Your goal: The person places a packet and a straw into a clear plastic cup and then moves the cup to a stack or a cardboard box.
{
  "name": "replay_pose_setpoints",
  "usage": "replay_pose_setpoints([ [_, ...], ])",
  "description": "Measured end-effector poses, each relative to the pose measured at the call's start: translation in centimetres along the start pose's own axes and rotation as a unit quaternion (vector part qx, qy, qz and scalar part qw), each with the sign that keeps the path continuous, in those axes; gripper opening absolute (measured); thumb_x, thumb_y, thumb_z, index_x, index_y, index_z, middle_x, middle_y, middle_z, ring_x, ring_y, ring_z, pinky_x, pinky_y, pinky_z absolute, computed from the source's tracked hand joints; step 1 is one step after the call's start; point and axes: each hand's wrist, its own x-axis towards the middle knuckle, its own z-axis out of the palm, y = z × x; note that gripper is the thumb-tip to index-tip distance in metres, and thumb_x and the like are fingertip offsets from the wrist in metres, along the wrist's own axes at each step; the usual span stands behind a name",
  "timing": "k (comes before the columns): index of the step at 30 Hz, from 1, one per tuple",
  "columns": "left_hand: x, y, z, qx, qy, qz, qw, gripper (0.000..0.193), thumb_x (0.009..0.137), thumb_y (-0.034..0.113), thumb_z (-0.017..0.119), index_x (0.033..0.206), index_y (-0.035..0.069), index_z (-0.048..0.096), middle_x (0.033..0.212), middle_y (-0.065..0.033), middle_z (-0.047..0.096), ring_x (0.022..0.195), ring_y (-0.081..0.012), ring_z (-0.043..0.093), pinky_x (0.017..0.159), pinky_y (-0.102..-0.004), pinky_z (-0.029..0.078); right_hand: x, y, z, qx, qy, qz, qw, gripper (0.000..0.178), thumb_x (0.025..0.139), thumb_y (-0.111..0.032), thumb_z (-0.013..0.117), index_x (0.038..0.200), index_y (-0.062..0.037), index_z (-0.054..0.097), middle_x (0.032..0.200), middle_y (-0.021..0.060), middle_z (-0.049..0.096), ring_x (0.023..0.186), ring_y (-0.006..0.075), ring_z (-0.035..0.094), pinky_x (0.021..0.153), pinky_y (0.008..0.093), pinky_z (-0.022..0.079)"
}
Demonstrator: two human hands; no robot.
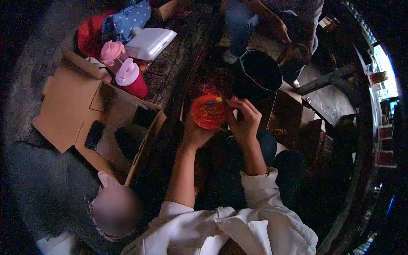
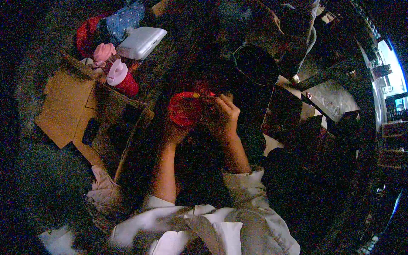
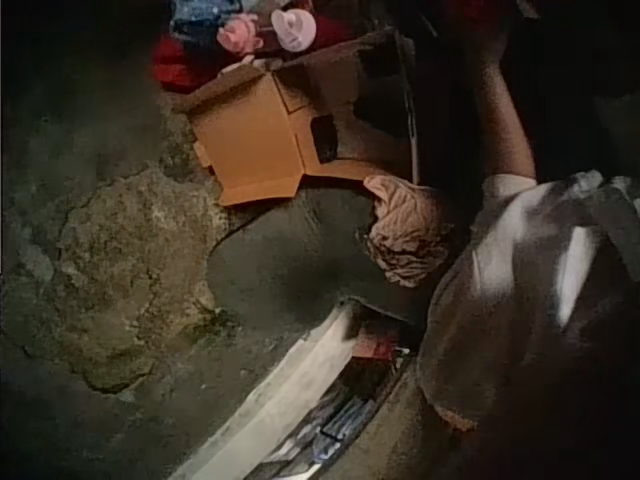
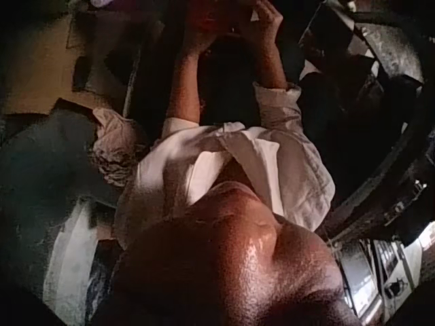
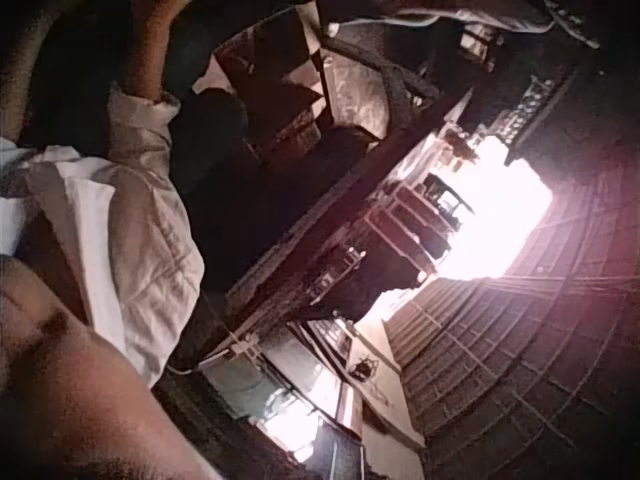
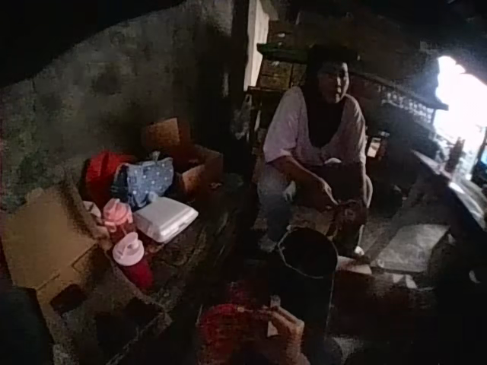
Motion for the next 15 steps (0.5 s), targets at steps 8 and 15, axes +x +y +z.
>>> replay_pose_setpoints([
  [8,0.1,0.7,-0.2,0.179,0.002,0.084,0.98,0.072,0.06,0.014,0.082,0.117,0.007,0.039,0.112,-0.0087,0.051,0.104,-0.0209,0.053,0.09,-0.0336,0.044,-0.1,0.6,0.1,0.015,-0.007,0.012,1.0,0.034,0.056,-0.009,0.073,0.088,-0.0074,0.065,0.085,0.0067,0.067,0.08,0.0277,0.064,0.074,0.0335,0.051],
  [15,-0.2,-0.4,-0.8,0.17,0.087,0.053,0.98,0.064,0.063,0.02,0.08,0.114,0.005,0.045,0.111,-0.0094,0.051,0.103,-0.022,0.053,0.089,-0.0343,0.044,0.4,-1.2,0.2,0.005,0.031,-0.016,0.999,0.023,0.063,0.01,0.064,0.084,-0.0004,0.065,0.078,0.0101,0.064,0.07,0.019,0.064,0.063,0.0261,0.051],
])
